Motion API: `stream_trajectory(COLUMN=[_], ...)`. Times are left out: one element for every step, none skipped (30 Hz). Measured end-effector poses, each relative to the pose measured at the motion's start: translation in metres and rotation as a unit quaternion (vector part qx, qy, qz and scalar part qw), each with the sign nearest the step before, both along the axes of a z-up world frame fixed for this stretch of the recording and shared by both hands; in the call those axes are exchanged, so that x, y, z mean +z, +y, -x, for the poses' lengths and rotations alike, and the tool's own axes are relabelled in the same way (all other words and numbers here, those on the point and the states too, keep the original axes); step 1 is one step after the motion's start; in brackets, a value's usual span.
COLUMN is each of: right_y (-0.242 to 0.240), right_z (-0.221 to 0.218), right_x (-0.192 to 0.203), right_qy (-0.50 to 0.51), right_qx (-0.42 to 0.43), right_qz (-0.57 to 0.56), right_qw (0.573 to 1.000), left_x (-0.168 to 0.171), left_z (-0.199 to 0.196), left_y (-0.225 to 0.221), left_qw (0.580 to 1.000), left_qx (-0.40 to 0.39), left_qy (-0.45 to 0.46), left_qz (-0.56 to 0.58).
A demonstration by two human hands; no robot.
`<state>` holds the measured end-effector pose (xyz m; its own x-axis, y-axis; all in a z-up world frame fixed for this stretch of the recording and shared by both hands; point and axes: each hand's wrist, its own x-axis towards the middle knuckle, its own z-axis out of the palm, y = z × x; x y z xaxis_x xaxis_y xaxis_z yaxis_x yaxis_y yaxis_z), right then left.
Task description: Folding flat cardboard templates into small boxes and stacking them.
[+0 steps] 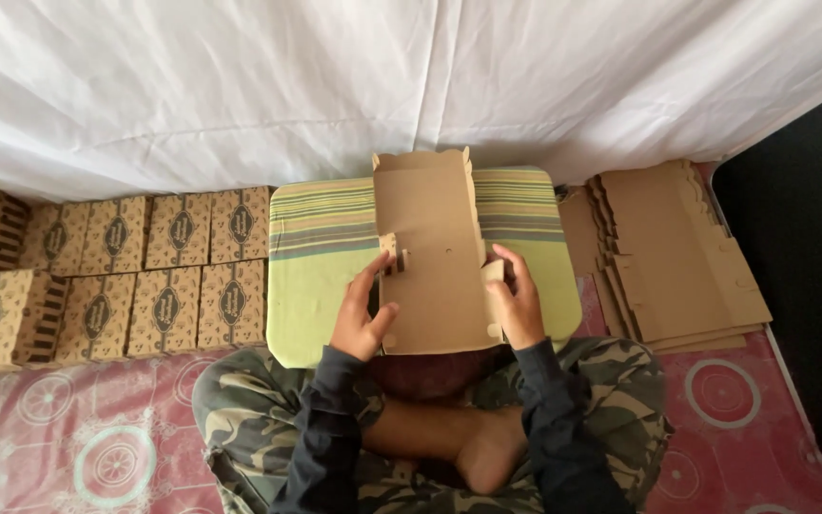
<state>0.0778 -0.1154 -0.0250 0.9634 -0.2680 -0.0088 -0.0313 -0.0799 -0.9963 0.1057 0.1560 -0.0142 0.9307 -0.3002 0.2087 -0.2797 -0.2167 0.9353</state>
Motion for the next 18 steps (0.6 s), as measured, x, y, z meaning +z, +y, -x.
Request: stream_trajectory(right_y=[0.001,0.003,0.005,0.005,0.006,0.006,0.006,0.006,0.006,0.003,0.001,-0.002,-0.001,0.000,0.001,0.003,0.005,0.006], right_z=[-0.001,-0.001,-0.001,-0.002,-0.002,-0.003,-0.008,-0.012,-0.016,-0.021,-0.026,-0.033,-0.033,-0.035,-0.036,-0.036,-0.037,-0.036], right_x=[0.001,0.002,0.003,0.007,0.011,0.015,0.022,0.028,0.034,0.025,0.015,0.006,0.004,0.003,0.002,0.004,0.007,0.008], right_qy=[0.003,-0.008,-0.019,-0.018,-0.004,0.008,0.009,0.033,0.058,0.061,0.052,0.042,0.045,0.031,0.018,0.019,0.007,-0.005], right_qx=[0.000,0.027,0.054,0.055,0.066,0.077,0.078,0.082,0.085,0.086,0.088,0.090,0.091,0.093,0.095,0.097,0.095,0.091], right_qz=[0.002,-0.018,-0.039,-0.039,-0.029,-0.018,-0.019,0.051,0.119,0.117,0.163,0.209,0.207,0.206,0.206,0.206,0.218,0.230], right_qw=[1.000,0.999,0.998,0.998,0.997,0.997,0.997,0.995,0.987,0.987,0.981,0.973,0.973,0.974,0.974,0.974,0.971,0.969], left_x=[0.001,0.003,0.004,0.003,0.003,0.002,0.002,0.002,0.002,0.001,0.000,-0.001,0.002,0.005,0.008,0.002,-0.003,-0.008], left_z=[-0.003,-0.005,-0.007,-0.007,-0.007,-0.008,-0.010,-0.011,-0.012,-0.012,-0.012,-0.014,-0.015,-0.016,-0.017,-0.020,-0.023,-0.027], left_y=[-0.001,-0.002,-0.002,-0.001,-0.001,0.000,-0.001,-0.001,-0.001,-0.001,-0.002,-0.003,-0.003,-0.003,-0.003,-0.002,-0.001,0.000], left_qw=[1.000,1.000,1.000,1.000,1.000,1.000,1.000,0.999,0.999,0.998,0.998,0.997,0.997,0.996,0.995,0.995,0.993,0.989], left_qx=[0.000,-0.004,-0.008,-0.007,-0.011,-0.016,-0.015,-0.020,-0.025,-0.025,-0.026,-0.026,-0.026,-0.031,-0.036,-0.035,-0.027,-0.021], left_qy=[0.003,0.002,0.002,0.003,0.001,-0.004,-0.004,-0.005,-0.007,-0.003,0.001,0.003,0.006,0.029,0.051,0.053,0.089,0.125], left_qz=[0.002,-0.006,-0.015,-0.015,-0.013,-0.011,-0.011,-0.029,-0.047,-0.049,-0.063,-0.075,-0.077,-0.077,-0.077,-0.077,-0.075,-0.075])
